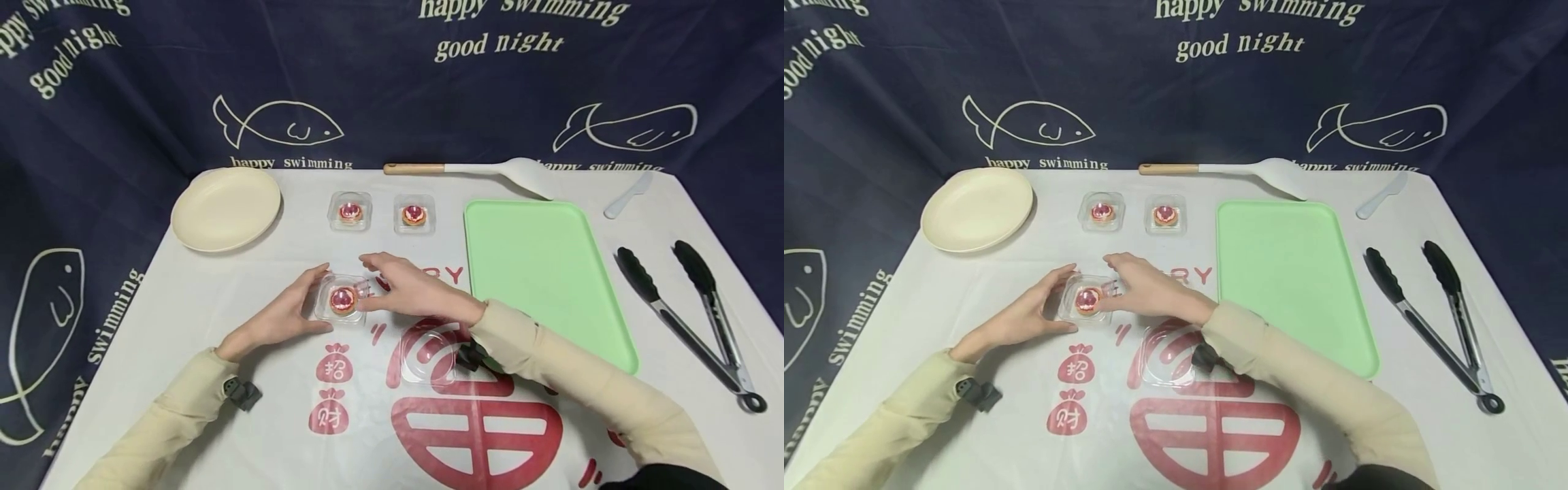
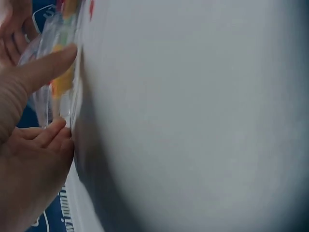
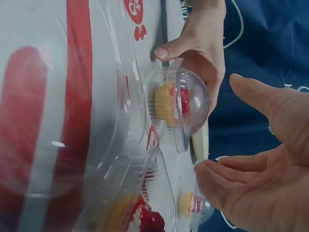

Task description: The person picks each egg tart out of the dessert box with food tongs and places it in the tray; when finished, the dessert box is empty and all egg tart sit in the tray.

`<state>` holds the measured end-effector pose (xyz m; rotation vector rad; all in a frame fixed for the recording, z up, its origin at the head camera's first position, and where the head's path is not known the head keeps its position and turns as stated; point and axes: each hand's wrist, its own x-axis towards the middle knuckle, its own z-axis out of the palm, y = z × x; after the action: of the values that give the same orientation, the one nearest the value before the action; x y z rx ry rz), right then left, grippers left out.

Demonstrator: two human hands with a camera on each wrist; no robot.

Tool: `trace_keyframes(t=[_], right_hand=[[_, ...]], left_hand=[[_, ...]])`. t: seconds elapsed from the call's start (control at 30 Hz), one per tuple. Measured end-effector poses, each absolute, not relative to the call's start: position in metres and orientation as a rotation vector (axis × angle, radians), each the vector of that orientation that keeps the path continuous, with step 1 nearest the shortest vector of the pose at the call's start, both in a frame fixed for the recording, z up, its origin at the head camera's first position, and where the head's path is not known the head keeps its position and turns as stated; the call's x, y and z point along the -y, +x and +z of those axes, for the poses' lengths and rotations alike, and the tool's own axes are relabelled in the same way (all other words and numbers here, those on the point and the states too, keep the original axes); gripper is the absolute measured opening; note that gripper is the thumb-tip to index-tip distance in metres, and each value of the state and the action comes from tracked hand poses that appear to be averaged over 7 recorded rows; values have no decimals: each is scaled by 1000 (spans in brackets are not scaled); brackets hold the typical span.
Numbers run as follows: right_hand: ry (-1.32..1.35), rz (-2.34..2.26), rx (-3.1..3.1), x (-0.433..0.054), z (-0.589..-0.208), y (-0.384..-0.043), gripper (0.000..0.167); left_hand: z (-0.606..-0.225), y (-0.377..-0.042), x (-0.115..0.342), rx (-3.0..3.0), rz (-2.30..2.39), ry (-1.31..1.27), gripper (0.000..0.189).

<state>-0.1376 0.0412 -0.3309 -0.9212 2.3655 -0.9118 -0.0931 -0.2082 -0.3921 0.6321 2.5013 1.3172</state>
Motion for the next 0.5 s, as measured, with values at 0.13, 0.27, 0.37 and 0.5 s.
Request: trace_keyframes(t=[0.13, 0.27, 0.37, 0.5], right_hand=[[-933, -799, -2357, -31, -335, -143, 82], [-951, -722, -2341, -22, -339, -147, 81], [-969, -686, -2354, -19, -340, -149, 73], [-949, -652, -2382, -14, -341, -154, 65]], left_hand=[[-394, -93, 204, -2549, 1252, 719, 93], [-395, -92, 201, -2596, 1212, 770, 87], [-396, -92, 199, -2633, 1171, 782, 86], [-398, -92, 198, -2663, 1136, 762, 83]])
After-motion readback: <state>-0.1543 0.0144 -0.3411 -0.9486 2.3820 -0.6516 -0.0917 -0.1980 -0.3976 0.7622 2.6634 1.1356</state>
